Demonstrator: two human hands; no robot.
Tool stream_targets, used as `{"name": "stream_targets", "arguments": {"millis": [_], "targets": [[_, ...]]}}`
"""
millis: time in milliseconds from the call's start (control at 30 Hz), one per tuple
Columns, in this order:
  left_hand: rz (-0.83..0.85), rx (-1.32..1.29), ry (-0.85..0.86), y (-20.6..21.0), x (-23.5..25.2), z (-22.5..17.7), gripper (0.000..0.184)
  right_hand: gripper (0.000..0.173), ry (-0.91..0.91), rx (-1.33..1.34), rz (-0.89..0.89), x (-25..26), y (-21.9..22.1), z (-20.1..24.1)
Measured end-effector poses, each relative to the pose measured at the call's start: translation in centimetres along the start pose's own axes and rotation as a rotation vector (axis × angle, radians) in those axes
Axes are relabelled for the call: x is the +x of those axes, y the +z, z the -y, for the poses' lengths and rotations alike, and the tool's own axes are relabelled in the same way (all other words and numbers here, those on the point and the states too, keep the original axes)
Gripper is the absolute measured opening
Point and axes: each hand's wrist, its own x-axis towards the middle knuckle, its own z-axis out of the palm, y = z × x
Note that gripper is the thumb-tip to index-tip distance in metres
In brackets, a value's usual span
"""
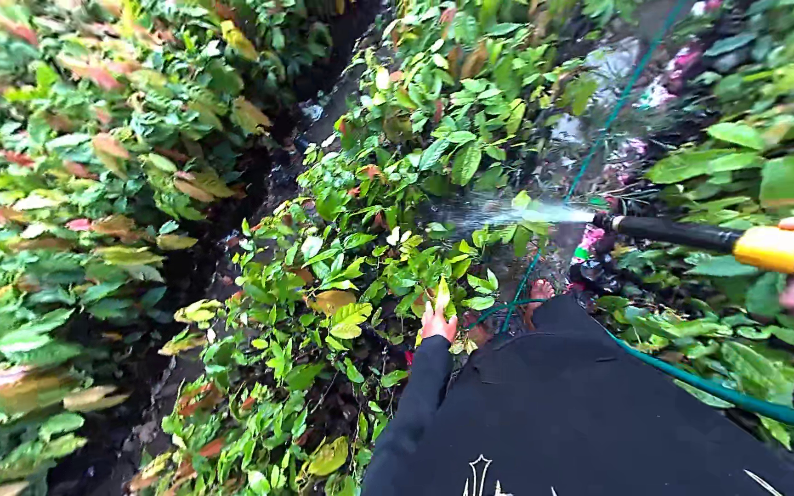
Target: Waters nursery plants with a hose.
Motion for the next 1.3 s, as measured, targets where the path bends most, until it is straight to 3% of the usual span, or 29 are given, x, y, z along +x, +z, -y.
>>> {"name": "stream_targets", "arguments": {"millis": [167, 300, 400, 533, 733, 967, 1300], "targets": [[0.008, 0.083, 0.0, -0.3, 1.1, -1.5, 0.058, 0.041, 0.11, -0.009, -0.017, -1.8, -2.7, -1.2], [0.006, 0.141, -0.038, -0.1, 1.4, -3.6, 0.056, 0.041, 0.099, 0.056, -0.096, -1.7, -4.8, -3.8], [-0.001, 0.164, -0.107, 0.6, 1.2, -5.1, 0.053, 0.04, 0.103, 0.034, -0.013, -1.1, -7.5, -5.8], [-0.017, 0.127, -0.242, 1.5, -0.1, -7.8, 0.055, 0.042, 0.062, 0.052, -0.067, -0.1, -9.7, -7.7], [-0.077, 0.108, -0.349, 3.7, -1.3, -12.0, 0.063, 0.042, 0.11, 0.05, -0.013, 1.6, -13.5, -10.7], [-0.023, 0.18, -0.374, 4.1, -0.9, -15.4, 0.055, 0.048, 0.116, 0.041, 0.035, 2.4, -16.4, -12.8], [0.023, 0.16, -0.378, 4.1, -0.4, -17.3, 0.046, 0.042, 0.116, 0.079, 0.092, 3.9, -18.0, -13.2]]}}
